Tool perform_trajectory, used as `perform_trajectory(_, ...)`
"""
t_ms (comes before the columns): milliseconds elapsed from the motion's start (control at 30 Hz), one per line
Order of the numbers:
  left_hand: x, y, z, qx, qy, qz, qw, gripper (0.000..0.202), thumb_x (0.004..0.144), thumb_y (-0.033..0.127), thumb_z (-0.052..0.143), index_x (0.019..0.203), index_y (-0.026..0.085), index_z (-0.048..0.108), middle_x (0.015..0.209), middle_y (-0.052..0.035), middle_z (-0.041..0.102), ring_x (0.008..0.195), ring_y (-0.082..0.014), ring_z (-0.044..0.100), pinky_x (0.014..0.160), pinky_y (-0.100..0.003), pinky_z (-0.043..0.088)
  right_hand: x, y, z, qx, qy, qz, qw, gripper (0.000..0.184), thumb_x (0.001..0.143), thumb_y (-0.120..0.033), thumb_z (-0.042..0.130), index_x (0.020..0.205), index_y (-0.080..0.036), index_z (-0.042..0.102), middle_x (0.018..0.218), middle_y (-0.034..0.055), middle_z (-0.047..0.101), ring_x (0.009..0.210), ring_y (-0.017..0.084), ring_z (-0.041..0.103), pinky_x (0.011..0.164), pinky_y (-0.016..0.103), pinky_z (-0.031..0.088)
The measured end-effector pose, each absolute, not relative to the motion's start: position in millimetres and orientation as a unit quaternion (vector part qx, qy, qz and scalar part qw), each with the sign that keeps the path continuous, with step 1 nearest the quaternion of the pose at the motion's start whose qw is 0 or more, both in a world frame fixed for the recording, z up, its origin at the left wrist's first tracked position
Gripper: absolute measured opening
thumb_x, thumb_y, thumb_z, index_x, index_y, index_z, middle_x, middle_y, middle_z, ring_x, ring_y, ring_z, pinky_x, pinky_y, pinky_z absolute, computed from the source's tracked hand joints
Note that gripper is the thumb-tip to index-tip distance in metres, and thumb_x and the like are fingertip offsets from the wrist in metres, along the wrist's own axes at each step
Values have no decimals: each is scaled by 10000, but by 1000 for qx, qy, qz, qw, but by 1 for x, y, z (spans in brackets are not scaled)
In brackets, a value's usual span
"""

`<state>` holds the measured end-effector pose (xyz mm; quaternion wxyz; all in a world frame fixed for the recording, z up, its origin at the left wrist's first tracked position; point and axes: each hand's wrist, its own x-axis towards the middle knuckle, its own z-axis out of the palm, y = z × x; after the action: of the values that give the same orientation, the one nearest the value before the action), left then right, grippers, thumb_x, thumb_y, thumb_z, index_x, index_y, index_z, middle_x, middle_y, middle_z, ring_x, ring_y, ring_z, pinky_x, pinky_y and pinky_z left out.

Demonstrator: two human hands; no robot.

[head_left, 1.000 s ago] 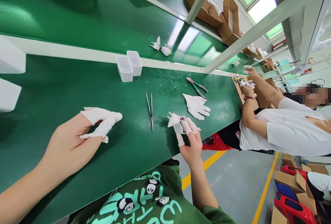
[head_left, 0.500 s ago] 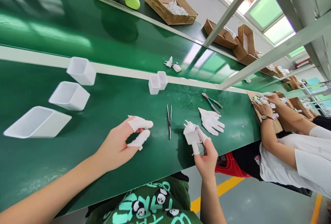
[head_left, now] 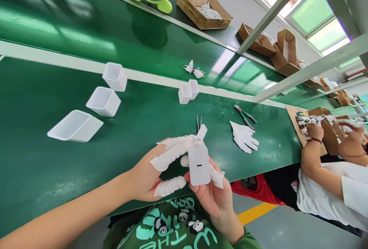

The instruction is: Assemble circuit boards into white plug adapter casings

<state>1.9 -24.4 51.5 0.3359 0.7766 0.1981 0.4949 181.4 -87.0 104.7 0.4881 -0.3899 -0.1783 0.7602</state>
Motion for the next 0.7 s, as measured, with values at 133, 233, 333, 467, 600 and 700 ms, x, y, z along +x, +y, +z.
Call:
perform_trajectory(133, 0, -26, 49, 774, 218, 486, 342, 711, 966, 329, 585, 1611, 310, 287, 1414, -156, 595, 1302, -362, 587, 1042, -540, 553, 180, -84, 104, -389, -186, 769, 473, 419, 804, -528, 796, 1137, -295, 695, 1131, 38, 745, 863, 167, 728, 844, 315, 648)
perform_trajectory(233, 1, -27, 47, 773, 227, 470, 360, 714, 965, 324, 586, 1610, 311, 281, 1431, -152, 572, 1318, -356, 571, 1072, -527, 532, 181, -85, 103, -376, -187, 781, 462, 360, 812, -530, 792, 1066, -292, 700, 1080, 20, 760, 825, 146, 737, 836, 285, 641)
perform_trajectory(333, 1, -24, 45, 782, 232, 462, 349, 720, 968, 310, 576, 1615, 311, 260, 1463, -157, 528, 1313, -346, 562, 1074, -515, 525, 193, -80, 99, -397, -204, 774, 449, 393, 809, -523, 790, 1094, -269, 697, 1136, 54, 762, 878, 187, 761, 864, 345, 649)
perform_trajectory(467, 2, -13, 45, 772, 322, 451, 311, 752, 960, 221, 551, 1611, 353, 198, 1506, -167, 437, 1216, -301, 578, 967, -487, 571, 237, -28, 94, -515, -388, 600, 474, 447, 845, -480, 742, 1218, -264, 622, 1295, 118, 703, 1051, 260, 740, 928, 470, 632)
perform_trajectory(600, 2, 0, 44, 749, 431, 412, 289, 753, 970, 214, 514, 1611, 334, 136, 1457, -172, 442, 1118, -269, 597, 830, -431, 610, 286, 82, 91, -603, -546, 324, 483, 753, 747, -343, 733, 1405, -248, 378, 1278, 135, 659, 1046, 258, 700, 904, 472, 609)
perform_trajectory(700, 3, 7, 37, 753, 462, 398, 246, 683, 986, 239, 487, 1592, 294, 177, 1499, -199, 392, 1105, -272, 615, 878, -483, 597, 305, 160, 84, -638, -558, 252, 466, 830, 693, -212, 675, 1446, -183, 327, 1075, 97, 670, 886, 245, 672, 896, 494, 573)
